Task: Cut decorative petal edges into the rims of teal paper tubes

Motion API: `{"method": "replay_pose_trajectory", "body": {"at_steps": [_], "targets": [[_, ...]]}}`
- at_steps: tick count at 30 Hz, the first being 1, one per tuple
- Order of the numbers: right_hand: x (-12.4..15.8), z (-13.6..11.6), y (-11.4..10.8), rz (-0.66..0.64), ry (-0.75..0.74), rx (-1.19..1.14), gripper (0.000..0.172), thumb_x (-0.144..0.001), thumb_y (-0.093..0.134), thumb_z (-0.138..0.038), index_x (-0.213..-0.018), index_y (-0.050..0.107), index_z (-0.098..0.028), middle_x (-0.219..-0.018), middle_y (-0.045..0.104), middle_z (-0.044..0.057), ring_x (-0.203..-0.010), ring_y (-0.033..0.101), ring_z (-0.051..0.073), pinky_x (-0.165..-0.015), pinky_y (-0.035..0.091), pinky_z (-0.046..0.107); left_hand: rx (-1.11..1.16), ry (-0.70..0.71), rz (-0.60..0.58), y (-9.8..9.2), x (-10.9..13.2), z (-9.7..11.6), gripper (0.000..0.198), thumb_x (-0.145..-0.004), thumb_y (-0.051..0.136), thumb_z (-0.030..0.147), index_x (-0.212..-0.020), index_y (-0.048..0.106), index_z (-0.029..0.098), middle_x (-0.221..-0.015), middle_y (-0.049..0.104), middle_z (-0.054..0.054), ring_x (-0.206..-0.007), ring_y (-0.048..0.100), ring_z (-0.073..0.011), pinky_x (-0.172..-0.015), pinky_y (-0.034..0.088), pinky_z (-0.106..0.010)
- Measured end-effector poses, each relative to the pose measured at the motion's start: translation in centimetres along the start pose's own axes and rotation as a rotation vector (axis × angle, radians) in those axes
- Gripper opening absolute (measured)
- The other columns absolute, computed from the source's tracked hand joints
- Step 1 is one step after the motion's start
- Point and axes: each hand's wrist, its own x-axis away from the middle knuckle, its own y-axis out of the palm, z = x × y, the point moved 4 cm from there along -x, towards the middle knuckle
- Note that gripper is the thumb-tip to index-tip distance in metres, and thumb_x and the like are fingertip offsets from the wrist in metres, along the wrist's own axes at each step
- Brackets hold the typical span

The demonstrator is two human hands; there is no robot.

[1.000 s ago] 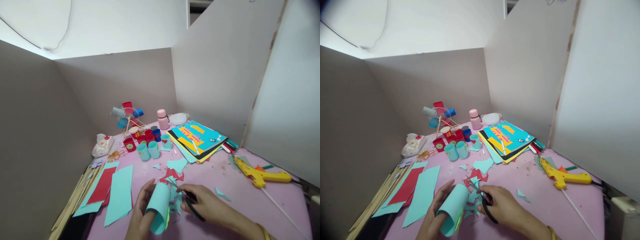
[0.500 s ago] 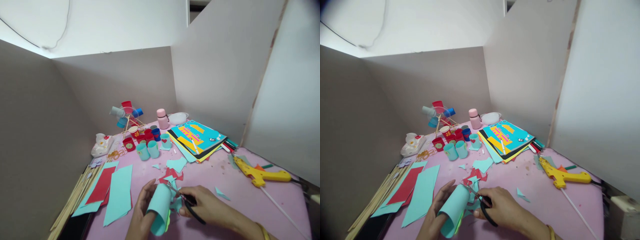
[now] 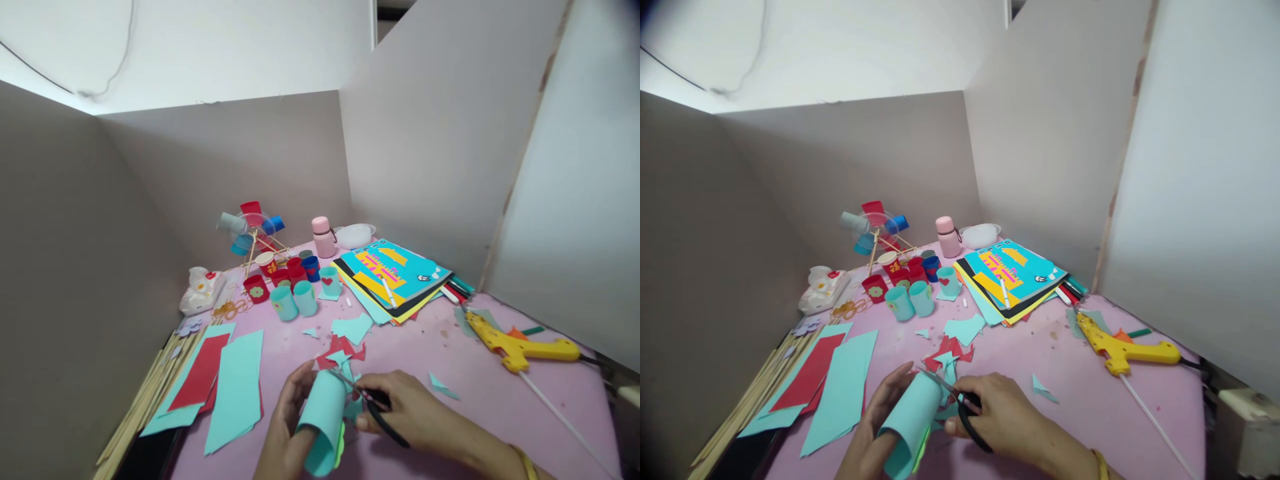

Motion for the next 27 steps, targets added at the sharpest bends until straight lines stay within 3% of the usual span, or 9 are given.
{"method": "replay_pose_trajectory", "body": {"at_steps": [14, 21, 27], "targets": [[-0.3, 0.5, -0.3, 0.065, 0.022, -0.005, 0.011, -0.07, 0.069, -0.031, -0.069, 0.064, -0.021, -0.055, 0.038, -0.009, -0.055, 0.035, 0.009, -0.05, 0.025, 0.018, -0.024, -0.039, 0.072, 0.4, 0.3, 0.6, 0.058, -0.059, 0.057, 0.021, -0.117, 0.051, 0.017, -0.112, 0.066, -0.01, -0.107, 0.059, -0.0269, -0.085, 0.047, -0.031], [0.0, -0.1, -0.2, 0.075, -0.028, 0.155, 0.016, -0.068, 0.071, -0.032, -0.084, 0.067, -0.028, -0.074, 0.066, -0.005, -0.065, 0.054, 0.014, -0.058, 0.03, 0.02, -0.086, -0.025, -0.023, -0.1, -0.2, 0.0, 0.064, -0.057, 0.054, 0.018, -0.12, 0.046, 0.018, -0.114, 0.064, -0.01, -0.109, 0.057, -0.026, -0.088, 0.044, -0.031], [0.0, 0.0, -0.1, 0.078, -0.025, 0.214, 0.012, -0.071, 0.07, -0.033, -0.081, 0.067, -0.028, -0.077, 0.072, -0.004, -0.067, 0.059, 0.015, -0.057, 0.029, 0.021, -0.042, 0.032, -0.018, 0.0, -0.2, -0.4, 0.06, -0.056, 0.055, 0.02, -0.117, 0.049, 0.018, -0.11, 0.064, -0.01, -0.102, 0.059, -0.0271, -0.084, 0.047, -0.034]]}}
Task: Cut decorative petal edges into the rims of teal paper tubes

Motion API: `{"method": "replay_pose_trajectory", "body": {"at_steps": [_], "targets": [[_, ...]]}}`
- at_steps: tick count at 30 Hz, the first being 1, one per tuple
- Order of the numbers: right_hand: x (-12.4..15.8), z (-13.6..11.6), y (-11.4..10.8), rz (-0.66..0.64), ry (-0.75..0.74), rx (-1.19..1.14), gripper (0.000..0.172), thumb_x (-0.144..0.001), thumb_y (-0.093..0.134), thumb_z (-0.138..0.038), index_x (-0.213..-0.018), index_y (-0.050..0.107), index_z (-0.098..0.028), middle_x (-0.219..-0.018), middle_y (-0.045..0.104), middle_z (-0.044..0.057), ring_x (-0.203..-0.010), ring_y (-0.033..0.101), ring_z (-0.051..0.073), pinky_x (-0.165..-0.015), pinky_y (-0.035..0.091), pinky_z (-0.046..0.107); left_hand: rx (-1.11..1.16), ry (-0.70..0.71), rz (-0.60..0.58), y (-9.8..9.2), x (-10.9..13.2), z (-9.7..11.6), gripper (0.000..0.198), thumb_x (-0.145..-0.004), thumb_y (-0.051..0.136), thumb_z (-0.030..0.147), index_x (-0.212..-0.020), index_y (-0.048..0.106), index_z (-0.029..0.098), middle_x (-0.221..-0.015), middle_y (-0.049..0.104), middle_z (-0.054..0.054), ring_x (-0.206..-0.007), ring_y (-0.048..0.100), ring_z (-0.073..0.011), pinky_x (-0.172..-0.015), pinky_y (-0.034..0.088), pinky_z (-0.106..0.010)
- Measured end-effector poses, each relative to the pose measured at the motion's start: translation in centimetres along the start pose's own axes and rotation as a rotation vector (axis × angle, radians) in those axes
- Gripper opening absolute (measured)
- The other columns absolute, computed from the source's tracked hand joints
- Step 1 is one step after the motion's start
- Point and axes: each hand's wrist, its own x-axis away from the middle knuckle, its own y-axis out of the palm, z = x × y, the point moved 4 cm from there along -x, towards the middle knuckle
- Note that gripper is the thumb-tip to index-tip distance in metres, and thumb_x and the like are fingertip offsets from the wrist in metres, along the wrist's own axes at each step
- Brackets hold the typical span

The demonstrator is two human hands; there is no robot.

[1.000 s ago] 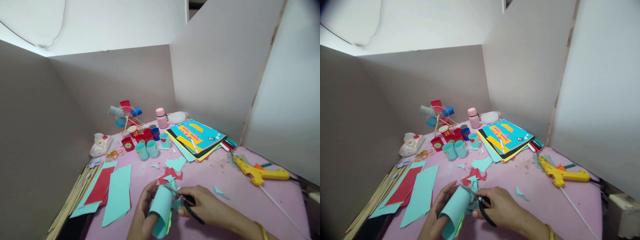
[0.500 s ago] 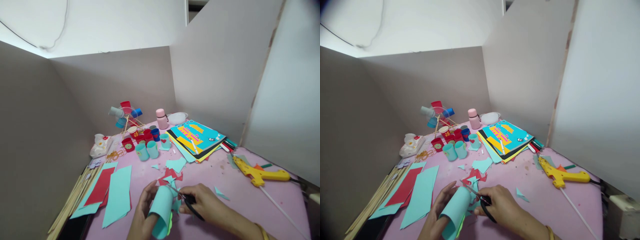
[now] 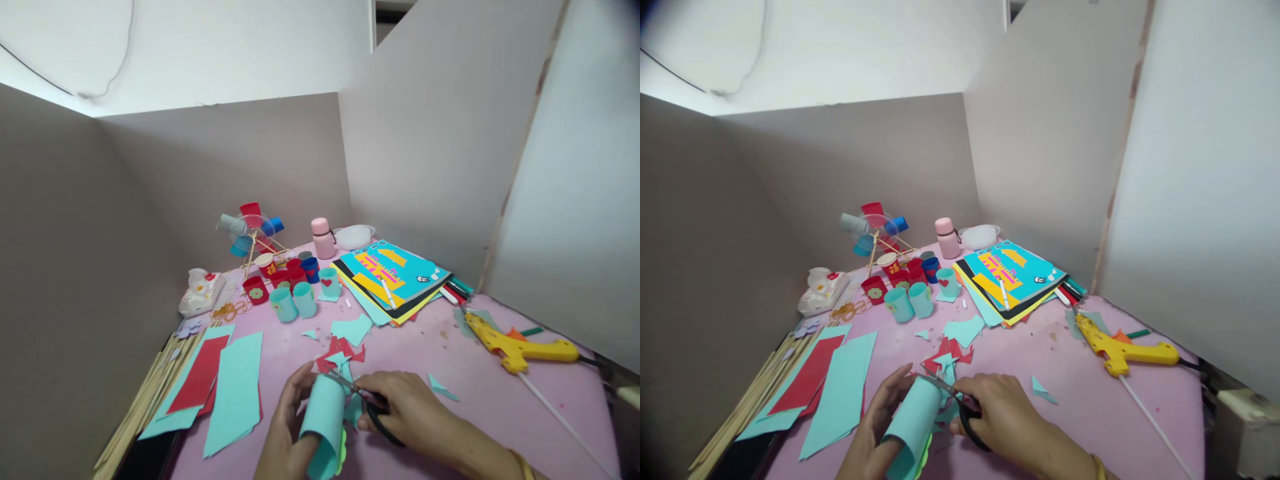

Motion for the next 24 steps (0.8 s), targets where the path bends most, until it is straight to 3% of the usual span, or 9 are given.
{"method": "replay_pose_trajectory", "body": {"at_steps": [12, 18, 24], "targets": [[-0.28, 0.54, -0.1, -0.002, 0.06, 0.032, 0.012, -0.072, 0.07, -0.037, -0.073, 0.068, -0.026, -0.063, 0.069, -0.003, -0.058, 0.058, 0.014, -0.052, 0.026, 0.022, 0.008, -0.052, 0.002, 0.06, -0.05, -0.23, 0.064, -0.056, 0.054, 0.016, -0.119, 0.047, 0.019, -0.112, 0.062, -0.01, -0.098, 0.063, -0.0265, -0.076, 0.05, -0.031], [-0.38, 0.34, -0.05, 0.015, 0.035, 0.042, 0.016, -0.074, 0.067, -0.036, -0.088, 0.069, -0.028, -0.077, 0.071, -0.002, -0.07, 0.061, 0.017, -0.057, 0.031, 0.022, -0.023, -0.025, 0.038, -0.36, -0.03, -0.44, 0.06, -0.058, 0.057, 0.018, -0.118, 0.05, 0.019, -0.11, 0.061, -0.011, -0.1, 0.061, -0.0271, -0.079, 0.049, -0.032], [-0.18, 0.54, 0.58, 0.018, 0.008, 0.042, 0.012, -0.072, 0.071, -0.037, -0.075, 0.068, -0.026, -0.063, 0.066, -0.005, -0.058, 0.053, 0.013, -0.054, 0.027, 0.021, -0.072, -0.01, 0.0, -0.1, 0.02, -0.59, 0.063, -0.056, 0.054, 0.013, -0.118, 0.05, 0.021, -0.114, 0.06, -0.01, -0.101, 0.06, -0.0278, -0.079, 0.048, -0.033]]}}
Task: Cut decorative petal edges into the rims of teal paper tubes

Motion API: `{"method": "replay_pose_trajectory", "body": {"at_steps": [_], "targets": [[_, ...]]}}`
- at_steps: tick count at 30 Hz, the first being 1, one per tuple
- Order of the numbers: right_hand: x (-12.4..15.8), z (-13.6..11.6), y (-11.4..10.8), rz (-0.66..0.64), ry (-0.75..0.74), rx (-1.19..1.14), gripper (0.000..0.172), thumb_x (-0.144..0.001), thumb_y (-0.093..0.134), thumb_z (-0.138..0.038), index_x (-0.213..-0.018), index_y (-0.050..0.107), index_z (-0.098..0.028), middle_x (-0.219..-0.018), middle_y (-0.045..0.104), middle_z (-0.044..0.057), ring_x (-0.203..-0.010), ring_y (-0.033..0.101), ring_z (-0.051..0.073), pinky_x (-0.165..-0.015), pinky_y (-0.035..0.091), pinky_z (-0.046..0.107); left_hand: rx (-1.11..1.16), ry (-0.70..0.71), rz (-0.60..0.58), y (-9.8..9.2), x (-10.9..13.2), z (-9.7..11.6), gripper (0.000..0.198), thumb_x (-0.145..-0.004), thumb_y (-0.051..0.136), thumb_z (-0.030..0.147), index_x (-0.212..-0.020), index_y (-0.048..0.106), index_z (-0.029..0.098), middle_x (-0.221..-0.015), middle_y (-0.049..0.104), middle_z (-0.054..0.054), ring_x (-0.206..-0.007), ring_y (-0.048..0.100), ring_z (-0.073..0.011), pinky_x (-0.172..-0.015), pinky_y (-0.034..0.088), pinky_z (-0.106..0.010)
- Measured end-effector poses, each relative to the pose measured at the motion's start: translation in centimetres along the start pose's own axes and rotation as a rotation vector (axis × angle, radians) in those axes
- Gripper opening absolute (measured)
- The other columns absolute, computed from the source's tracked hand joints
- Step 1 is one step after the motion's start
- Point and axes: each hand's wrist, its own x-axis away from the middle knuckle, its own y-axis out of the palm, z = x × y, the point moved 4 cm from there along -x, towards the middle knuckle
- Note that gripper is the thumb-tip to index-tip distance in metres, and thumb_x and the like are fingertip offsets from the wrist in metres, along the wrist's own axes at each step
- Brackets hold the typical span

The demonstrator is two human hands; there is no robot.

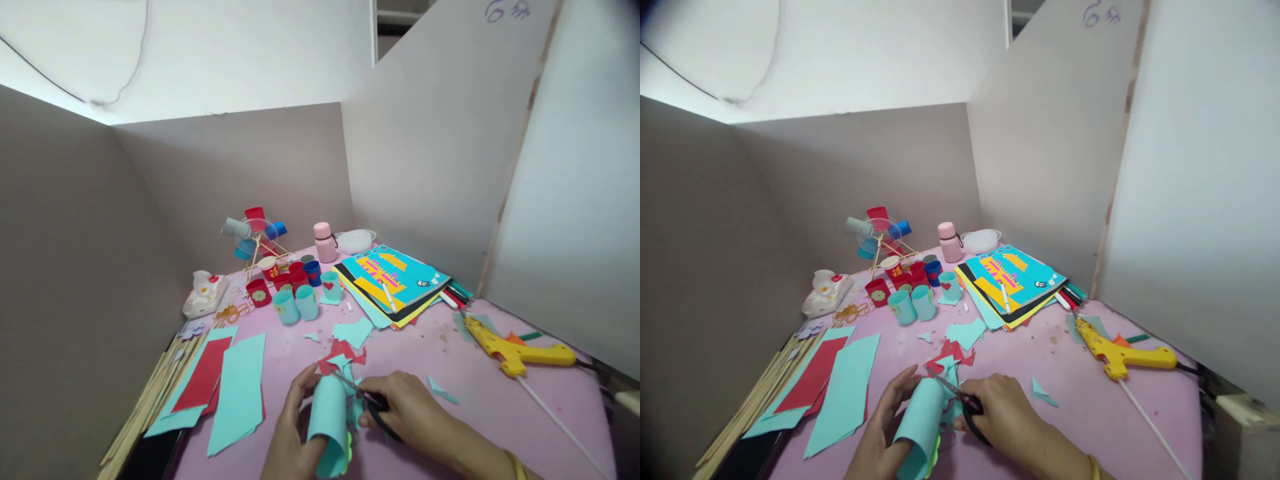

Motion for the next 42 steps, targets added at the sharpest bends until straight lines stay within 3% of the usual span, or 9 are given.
{"method": "replay_pose_trajectory", "body": {"at_steps": [10, 19, 24, 30, 35, 42], "targets": [[0.1, -0.5, -0.2, -0.027, -0.005, -0.025, 0.012, -0.074, 0.067, -0.033, -0.084, 0.068, -0.028, -0.075, 0.07, -0.004, -0.066, 0.057, 0.014, -0.058, 0.031, 0.02, -0.024, 0.005, -0.008, 0.0, 0.1, -0.1, 0.065, -0.056, 0.051, 0.013, -0.121, 0.047, 0.019, -0.118, 0.058, -0.011, -0.102, 0.06, -0.0278, -0.083, 0.047, -0.034], [0.0, -0.3, -0.3, -0.017, 0.015, -0.037, 0.009, -0.073, 0.068, -0.036, -0.075, 0.068, -0.026, -0.063, 0.066, -0.005, -0.057, 0.051, 0.013, -0.054, 0.027, 0.022, -0.023, 0.009, 0.013, 0.2, 0.2, 0.0, 0.063, -0.056, 0.053, 0.011, -0.119, 0.051, 0.022, -0.114, 0.061, -0.009, -0.099, 0.062, -0.0281, -0.079, 0.048, -0.033], [-0.3, 0.2, -0.5, 0.041, 0.065, -0.052, 0.014, -0.078, 0.061, -0.036, -0.08, 0.066, -0.024, -0.066, 0.064, -0.003, -0.059, 0.052, 0.014, -0.054, 0.03, 0.021, 0.155, -0.008, 0.092, -0.3, 0.0, 0.1, 0.057, -0.06, 0.064, 0.022, -0.116, 0.055, 0.021, -0.108, 0.064, -0.009, -0.101, 0.061, -0.0286, -0.077, 0.049, -0.03], [0.0, -0.5, 0.1, 0.038, 0.038, -0.052, 0.021, -0.077, 0.061, -0.039, -0.093, 0.066, -0.026, -0.08, 0.067, -0.001, -0.07, 0.058, 0.017, -0.062, 0.035, 0.022, 0.455, -0.245, 0.247, -1.0, -0.3, -0.8, 0.067, -0.065, 0.07, 0.04, -0.126, 0.049, 0.025, -0.117, 0.064, -0.008, -0.096, 0.064, -0.0268, -0.077, 0.049, -0.034], [0.1, -0.6, 1.0, 0.015, 0.049, -0.053, 0.024, -0.076, 0.062, -0.037, -0.098, 0.067, -0.028, -0.086, 0.069, 0.0, -0.075, 0.06, 0.019, -0.065, 0.037, 0.022, 0.552, -0.29, 0.24, -0.1, -0.1, -1.5, 0.072, -0.059, 0.076, 0.036, -0.126, 0.052, 0.025, -0.103, 0.072, -0.005, -0.088, 0.068, -0.0248, -0.075, 0.05, -0.032], [-0.1, -0.4, 0.7, 0.035, 0.055, -0.101, 0.014, -0.076, 0.058, -0.029, -0.086, 0.068, -0.026, -0.083, 0.071, 0.001, -0.073, 0.06, 0.019, -0.064, 0.035, 0.023, 0.591, -0.294, 0.211, 0.4, 0.2, -1.8, 0.072, -0.067, 0.074, 0.034, -0.132, 0.045, 0.025, -0.097, 0.074, -0.004, -0.09, 0.069, -0.0242, -0.074, 0.052, -0.031]]}}
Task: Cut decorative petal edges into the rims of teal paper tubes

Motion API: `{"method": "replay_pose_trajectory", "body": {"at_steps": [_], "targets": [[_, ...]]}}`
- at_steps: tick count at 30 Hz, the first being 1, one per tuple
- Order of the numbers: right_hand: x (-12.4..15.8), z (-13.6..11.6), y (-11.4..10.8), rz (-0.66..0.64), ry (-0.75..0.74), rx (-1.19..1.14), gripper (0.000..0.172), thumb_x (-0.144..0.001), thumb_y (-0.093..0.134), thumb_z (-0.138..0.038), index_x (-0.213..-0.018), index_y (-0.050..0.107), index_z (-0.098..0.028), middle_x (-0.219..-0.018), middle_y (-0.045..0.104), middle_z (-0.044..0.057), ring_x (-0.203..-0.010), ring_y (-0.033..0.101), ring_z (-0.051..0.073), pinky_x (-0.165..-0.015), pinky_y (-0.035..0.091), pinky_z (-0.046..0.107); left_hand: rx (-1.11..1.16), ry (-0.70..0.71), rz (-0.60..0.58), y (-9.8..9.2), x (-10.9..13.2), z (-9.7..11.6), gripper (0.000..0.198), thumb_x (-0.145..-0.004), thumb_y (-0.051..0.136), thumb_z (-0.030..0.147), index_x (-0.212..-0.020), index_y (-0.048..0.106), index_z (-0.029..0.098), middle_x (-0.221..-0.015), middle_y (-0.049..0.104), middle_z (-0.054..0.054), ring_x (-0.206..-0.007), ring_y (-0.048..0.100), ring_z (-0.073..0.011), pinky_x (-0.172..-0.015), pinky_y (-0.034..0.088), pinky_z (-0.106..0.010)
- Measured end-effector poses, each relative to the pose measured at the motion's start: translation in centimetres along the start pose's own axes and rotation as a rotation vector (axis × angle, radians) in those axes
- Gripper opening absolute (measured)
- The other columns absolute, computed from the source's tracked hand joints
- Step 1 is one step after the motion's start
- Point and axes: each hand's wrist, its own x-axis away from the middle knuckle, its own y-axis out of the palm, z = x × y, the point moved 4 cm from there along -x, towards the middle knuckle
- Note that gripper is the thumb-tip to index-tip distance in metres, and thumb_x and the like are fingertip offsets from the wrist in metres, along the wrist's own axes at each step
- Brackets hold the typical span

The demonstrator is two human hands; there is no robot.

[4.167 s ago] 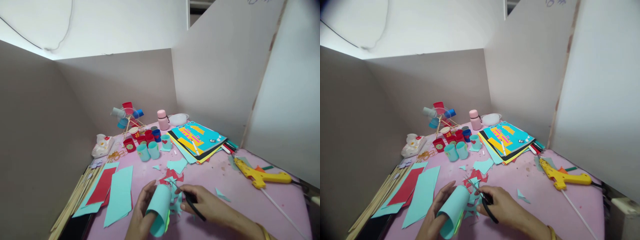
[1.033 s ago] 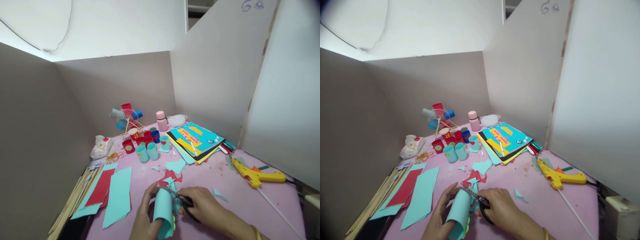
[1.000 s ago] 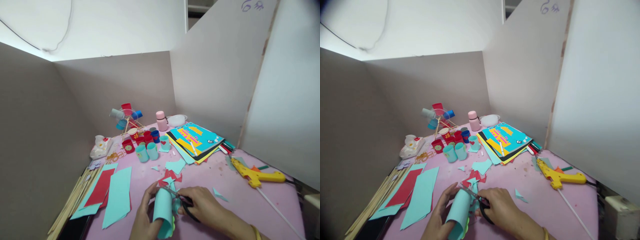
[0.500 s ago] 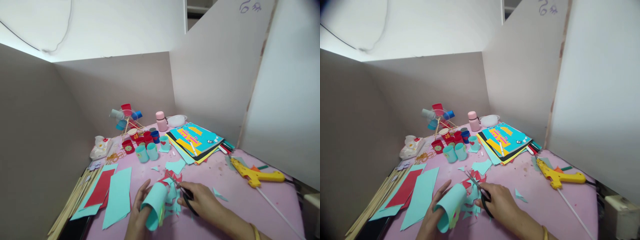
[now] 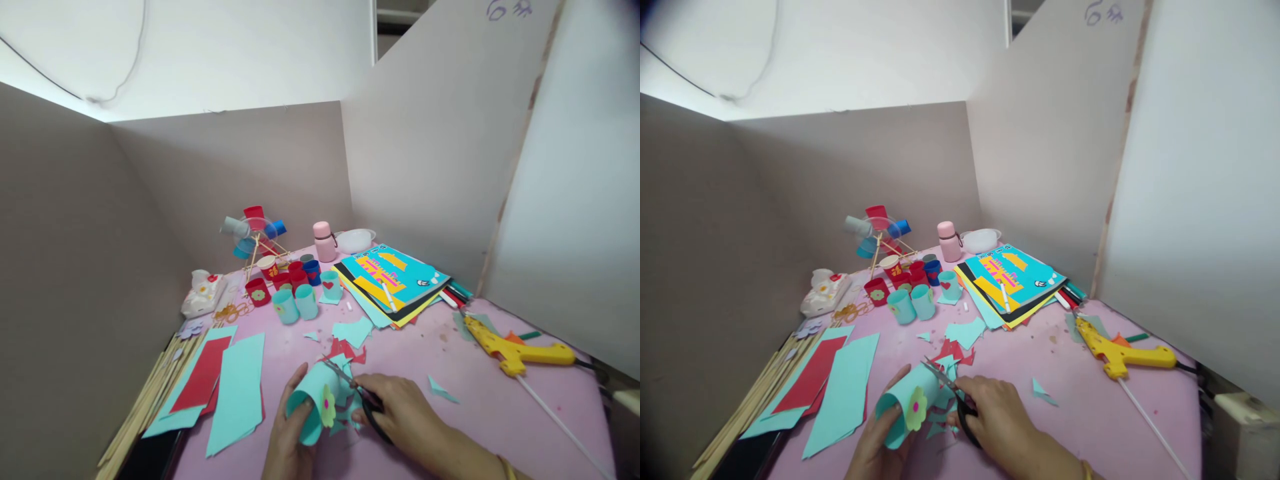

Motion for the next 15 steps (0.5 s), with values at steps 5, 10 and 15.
{"method": "replay_pose_trajectory", "body": {"at_steps": [5, 10, 15], "targets": [[0.2, 0.0, 0.0, 0.003, 0.002, -0.089, 0.004, -0.073, 0.063, -0.028, -0.073, 0.065, -0.025, -0.066, 0.063, -0.003, -0.061, 0.05, 0.015, -0.058, 0.03, 0.022, 0.016, -0.021, 0.011, 0.2, 0.0, -0.1, 0.069, -0.069, 0.073, 0.034, -0.131, 0.045, 0.025, -0.1, 0.073, -0.004, -0.09, 0.069, -0.0231, -0.079, 0.051, -0.032], [0.0, 0.3, 0.4, -0.002, -0.007, -0.249, 0.011, -0.073, 0.065, -0.031, -0.069, 0.064, -0.021, -0.057, 0.045, -0.006, -0.056, 0.036, 0.012, -0.056, 0.028, 0.022, 0.057, -0.027, -0.004, 0.0, -0.4, -0.4, 0.07, -0.068, 0.074, 0.03, -0.131, 0.045, 0.023, -0.098, 0.074, -0.005, -0.09, 0.069, -0.0236, -0.081, 0.052, -0.033], [-0.6, 0.8, 1.1, -0.048, -0.029, -0.503, 0.027, -0.08, 0.06, -0.043, -0.084, 0.062, -0.016, -0.062, 0.038, -0.006, -0.057, 0.032, 0.011, -0.052, 0.028, 0.021, 0.098, -0.046, 0.03, -0.8, -0.8, -0.5, 0.065, -0.073, 0.07, 0.025, -0.132, 0.044, 0.022, -0.096, 0.074, -0.006, -0.086, 0.07, -0.0229, -0.074, 0.055, -0.031]]}}
